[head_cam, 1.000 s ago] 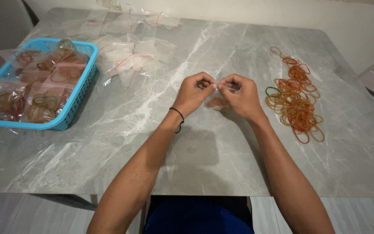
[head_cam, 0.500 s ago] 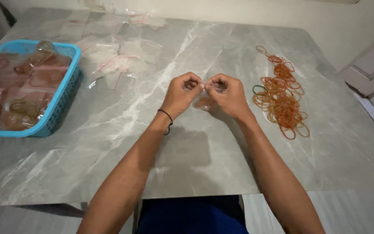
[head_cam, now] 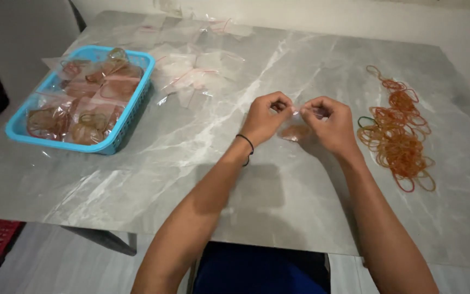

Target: The person picks up rubber bands and places them inside small clear plastic bags before sealing the bags.

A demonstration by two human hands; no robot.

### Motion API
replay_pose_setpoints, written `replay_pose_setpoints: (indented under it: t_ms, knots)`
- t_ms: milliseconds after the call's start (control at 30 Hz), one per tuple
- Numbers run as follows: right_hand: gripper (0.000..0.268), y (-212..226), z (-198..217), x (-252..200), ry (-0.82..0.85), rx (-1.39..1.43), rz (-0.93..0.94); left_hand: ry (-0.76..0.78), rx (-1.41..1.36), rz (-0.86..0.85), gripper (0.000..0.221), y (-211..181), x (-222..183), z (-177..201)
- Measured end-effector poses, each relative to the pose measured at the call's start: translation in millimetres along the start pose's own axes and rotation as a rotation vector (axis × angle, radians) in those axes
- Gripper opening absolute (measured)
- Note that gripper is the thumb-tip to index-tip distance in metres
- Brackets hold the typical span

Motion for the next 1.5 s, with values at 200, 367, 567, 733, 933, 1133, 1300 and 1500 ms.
replay_pose_setpoints:
  t_ms: [200,367,567,733,933,1133,1300,1500]
  knots:
    - [0.004,-6,-1,3,0.038,0.034,0.053,-0.021,-0.030,-0.021,0.008,3,5,3]
    - [0.005,7,3,2,0.025,0.051,0.037,-0.026,-0.010,0.012,0.009,1,5,9]
    - [0.005,4,8,4,0.023,0.032,0.050,-0.037,-0.018,0.037,0.009,15,9,17]
    - [0.004,-4,10,3,0.031,0.030,0.031,0.015,-0.018,0.021,0.011,24,11,8]
    - [0.008,0,6,3,0.047,0.011,0.029,-0.025,-0.012,-0.025,0.011,33,14,11]
    - [0.009,-1,12,2,0.009,0.013,0.046,-0.034,0.003,-0.075,0.009,22,10,16]
    - [0.012,-14,17,2,-0.025,-0.255,-0.053,0.010,0.005,0.120,0.016,3,5,15]
    - [0.013,-5,18,-2,-0.057,-0.228,-0.153,-0.017,0.158,0.094,0.006,21,15,19]
Point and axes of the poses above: each hand's wrist, its own x-axis towards the middle knuckle, its own z-axis out of the back of the hand, y = z × x, the point moved 9 cm from there along x, towards the middle knuckle, and after that the axes turned 3 degrees about -y, right-handed, at the moved point
